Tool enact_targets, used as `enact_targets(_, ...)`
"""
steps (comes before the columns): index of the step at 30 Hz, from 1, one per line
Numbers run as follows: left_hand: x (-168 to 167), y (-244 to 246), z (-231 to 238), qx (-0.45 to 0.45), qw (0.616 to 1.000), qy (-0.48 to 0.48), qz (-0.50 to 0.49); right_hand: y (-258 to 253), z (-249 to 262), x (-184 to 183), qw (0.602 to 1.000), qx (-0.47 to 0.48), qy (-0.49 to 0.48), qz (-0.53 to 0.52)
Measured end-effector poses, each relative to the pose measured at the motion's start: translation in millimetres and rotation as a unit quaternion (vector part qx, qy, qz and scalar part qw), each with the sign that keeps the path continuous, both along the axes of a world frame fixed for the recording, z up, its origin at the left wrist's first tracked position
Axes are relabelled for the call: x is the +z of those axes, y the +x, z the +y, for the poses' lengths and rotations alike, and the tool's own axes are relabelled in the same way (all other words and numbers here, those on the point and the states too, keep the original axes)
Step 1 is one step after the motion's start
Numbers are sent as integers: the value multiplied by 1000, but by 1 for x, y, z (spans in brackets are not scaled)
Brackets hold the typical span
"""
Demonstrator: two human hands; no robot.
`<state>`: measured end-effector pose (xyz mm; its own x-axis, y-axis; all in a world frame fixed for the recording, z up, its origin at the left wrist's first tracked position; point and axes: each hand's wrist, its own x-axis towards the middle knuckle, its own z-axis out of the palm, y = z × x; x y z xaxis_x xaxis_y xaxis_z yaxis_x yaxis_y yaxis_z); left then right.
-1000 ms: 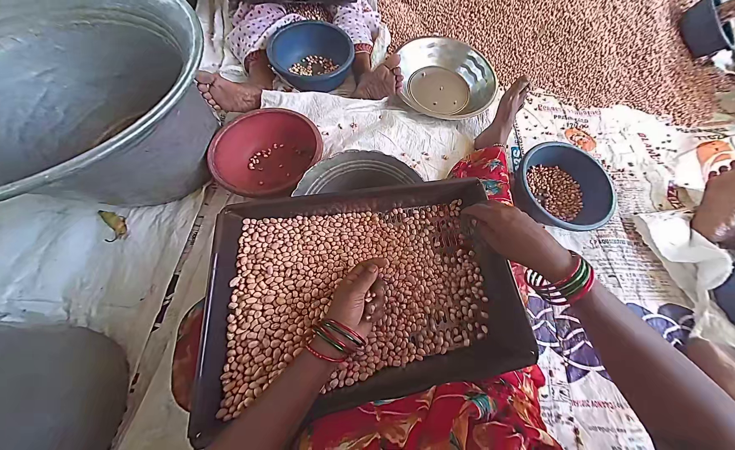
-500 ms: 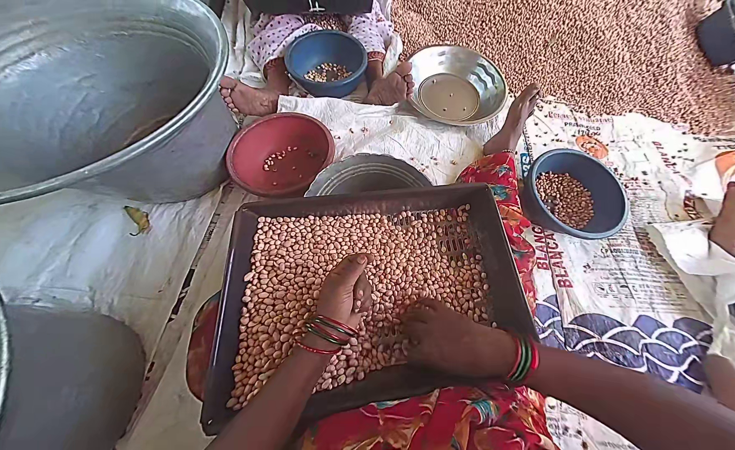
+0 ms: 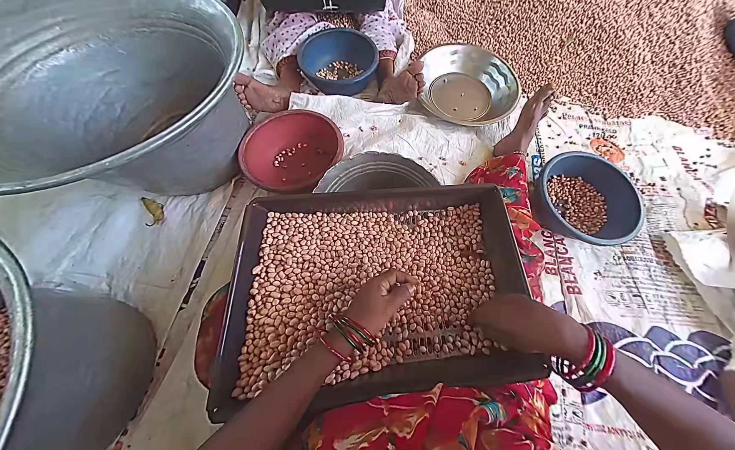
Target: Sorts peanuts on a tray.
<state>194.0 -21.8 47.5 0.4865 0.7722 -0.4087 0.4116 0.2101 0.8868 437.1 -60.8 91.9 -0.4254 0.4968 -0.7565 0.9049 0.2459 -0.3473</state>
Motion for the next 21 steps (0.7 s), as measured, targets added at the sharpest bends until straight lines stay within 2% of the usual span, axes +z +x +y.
enact_targets(1,5,3,0,-88,994,23,60,6,-3,0,993,-54,103,9)
enact_targets(3,10,16,-1,-249,955,53,154,21,-2,-7,922,-154,346,84)
enact_targets(5,11,34,-5,-368,891,70,257,31,4,0,868,-212,431,125)
enact_targets(6,12,41,-9,-401,862,75,300,35,5,6,859,-229,438,133)
enact_targets(8,11,47,-15,-420,839,81,336,42,5,13,854,-249,438,131)
enact_targets(12,6,38,-13,-381,854,92,341,43,0,4,857,-241,433,144)
enact_targets(16,8,30,-6,-360,871,62,329,26,-4,-2,882,-209,391,157)
enact_targets(21,2,31,-12,-370,866,101,321,27,-1,-4,873,-216,409,151)
